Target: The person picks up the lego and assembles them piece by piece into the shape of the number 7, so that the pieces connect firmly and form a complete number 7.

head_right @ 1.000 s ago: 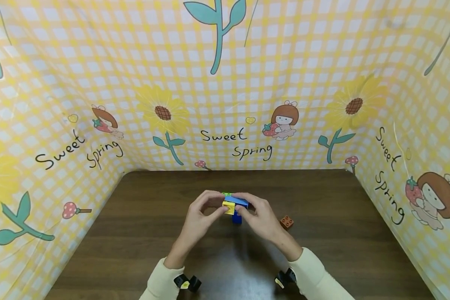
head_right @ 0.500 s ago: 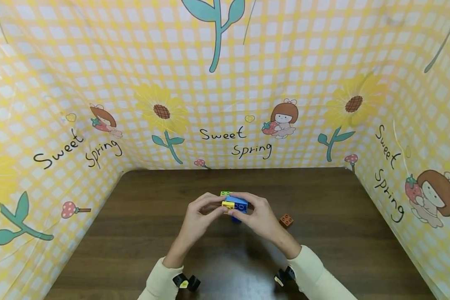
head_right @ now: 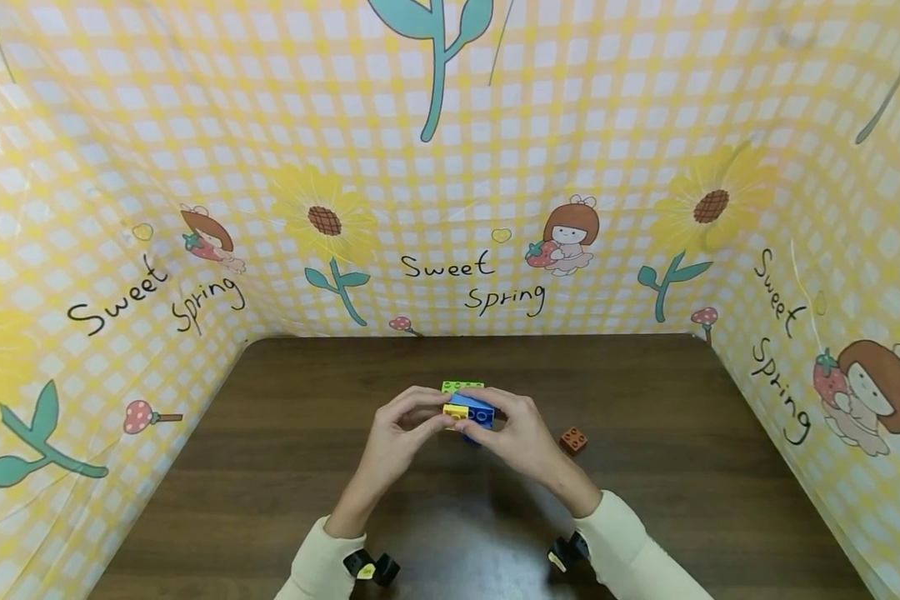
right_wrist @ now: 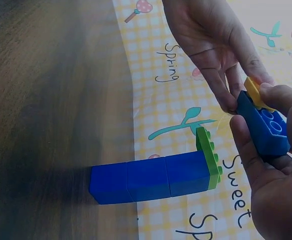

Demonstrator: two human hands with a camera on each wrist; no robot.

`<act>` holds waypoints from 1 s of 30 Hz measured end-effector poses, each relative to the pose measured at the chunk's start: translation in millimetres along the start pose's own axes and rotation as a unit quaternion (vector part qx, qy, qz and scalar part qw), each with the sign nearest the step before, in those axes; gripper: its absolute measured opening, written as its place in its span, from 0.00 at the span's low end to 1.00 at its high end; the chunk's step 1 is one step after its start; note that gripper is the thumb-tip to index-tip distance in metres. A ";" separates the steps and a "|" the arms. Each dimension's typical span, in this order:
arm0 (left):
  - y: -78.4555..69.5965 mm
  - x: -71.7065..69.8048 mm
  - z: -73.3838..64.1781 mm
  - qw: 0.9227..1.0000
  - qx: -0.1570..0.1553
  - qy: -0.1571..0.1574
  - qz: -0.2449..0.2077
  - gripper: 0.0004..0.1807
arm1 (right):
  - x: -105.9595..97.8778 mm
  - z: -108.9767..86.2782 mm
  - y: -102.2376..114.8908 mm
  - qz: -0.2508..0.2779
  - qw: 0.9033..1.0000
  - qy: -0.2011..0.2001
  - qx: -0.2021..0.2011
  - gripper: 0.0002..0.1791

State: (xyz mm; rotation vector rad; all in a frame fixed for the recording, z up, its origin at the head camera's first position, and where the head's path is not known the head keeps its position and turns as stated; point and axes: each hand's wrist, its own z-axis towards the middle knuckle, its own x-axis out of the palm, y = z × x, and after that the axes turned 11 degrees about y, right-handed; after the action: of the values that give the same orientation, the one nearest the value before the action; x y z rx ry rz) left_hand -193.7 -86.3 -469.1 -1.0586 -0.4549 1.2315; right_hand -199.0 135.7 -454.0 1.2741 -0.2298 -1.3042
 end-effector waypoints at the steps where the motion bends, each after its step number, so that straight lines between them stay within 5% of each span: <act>1: 0.1 0.4 0.2 1.000 0.005 0.000 -0.004 0.14 | 0.1 0.2 0.2 -0.003 1.000 0.000 -0.004 0.22; 8: 2.6 1.4 1.0 0.999 0.039 0.001 -0.038 0.12 | 0.3 3.2 2.6 -0.015 1.000 0.004 -0.019 0.21; 16: 2.0 -1.0 -1.0 0.998 0.042 -0.006 -0.041 0.12 | 1.7 4.6 4.5 -0.006 0.999 0.014 -0.038 0.21; 22: -2.4 -7.1 1.2 0.998 -0.022 0.027 -0.049 0.15 | 1.2 7.4 3.0 -0.011 1.000 0.008 -0.028 0.21; 30: -17.1 -14.6 12.9 0.989 -0.108 0.071 -0.067 0.24 | 4.7 15.8 1.3 -0.108 0.987 -0.038 -0.112 0.26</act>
State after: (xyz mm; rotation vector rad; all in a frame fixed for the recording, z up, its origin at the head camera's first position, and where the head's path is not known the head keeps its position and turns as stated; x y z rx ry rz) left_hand -199.3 -93.8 -445.0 -1.2701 -0.5476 0.9963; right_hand -208.4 122.9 -449.4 1.0813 0.0032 -1.5192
